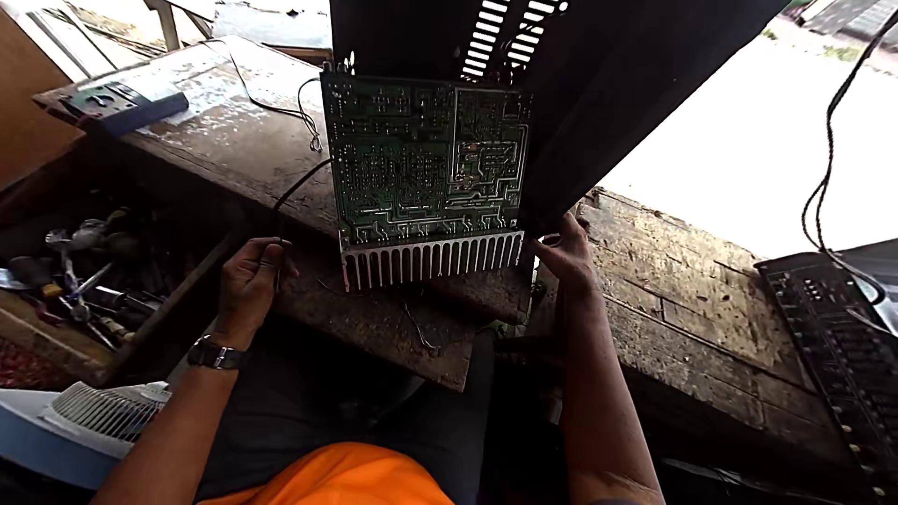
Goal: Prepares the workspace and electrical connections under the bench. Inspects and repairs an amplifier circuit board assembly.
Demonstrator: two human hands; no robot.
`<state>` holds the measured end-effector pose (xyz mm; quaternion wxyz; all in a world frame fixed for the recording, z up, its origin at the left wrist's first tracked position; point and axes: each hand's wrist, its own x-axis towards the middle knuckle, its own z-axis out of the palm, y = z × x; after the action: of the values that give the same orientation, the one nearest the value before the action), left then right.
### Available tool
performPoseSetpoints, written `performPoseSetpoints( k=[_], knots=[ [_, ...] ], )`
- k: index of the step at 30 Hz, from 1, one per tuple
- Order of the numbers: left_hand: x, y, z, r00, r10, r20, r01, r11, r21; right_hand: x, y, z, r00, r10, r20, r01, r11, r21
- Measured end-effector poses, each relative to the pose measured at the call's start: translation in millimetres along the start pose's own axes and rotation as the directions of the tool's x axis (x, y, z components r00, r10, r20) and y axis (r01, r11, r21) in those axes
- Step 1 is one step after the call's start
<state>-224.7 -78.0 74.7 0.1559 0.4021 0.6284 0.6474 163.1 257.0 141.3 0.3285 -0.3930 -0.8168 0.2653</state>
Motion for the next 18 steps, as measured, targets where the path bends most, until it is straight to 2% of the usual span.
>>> performPoseSetpoints(
  k=[9,18],
  knots=[
    [0.5,1.0,2.2,0.999,0.014,0.032,-0.014,1.0,0.02,-7.3,2.0,0.2,1.0,-0.009,-0.012,0.01,0.999,0.05],
    [1.9,1.2,-2.7,0.998,-0.023,0.062,0.026,0.999,-0.048,-1.3,5.6,-0.5,1.0,0.012,-0.009,-0.012,1.0,0.024]
  ],
)
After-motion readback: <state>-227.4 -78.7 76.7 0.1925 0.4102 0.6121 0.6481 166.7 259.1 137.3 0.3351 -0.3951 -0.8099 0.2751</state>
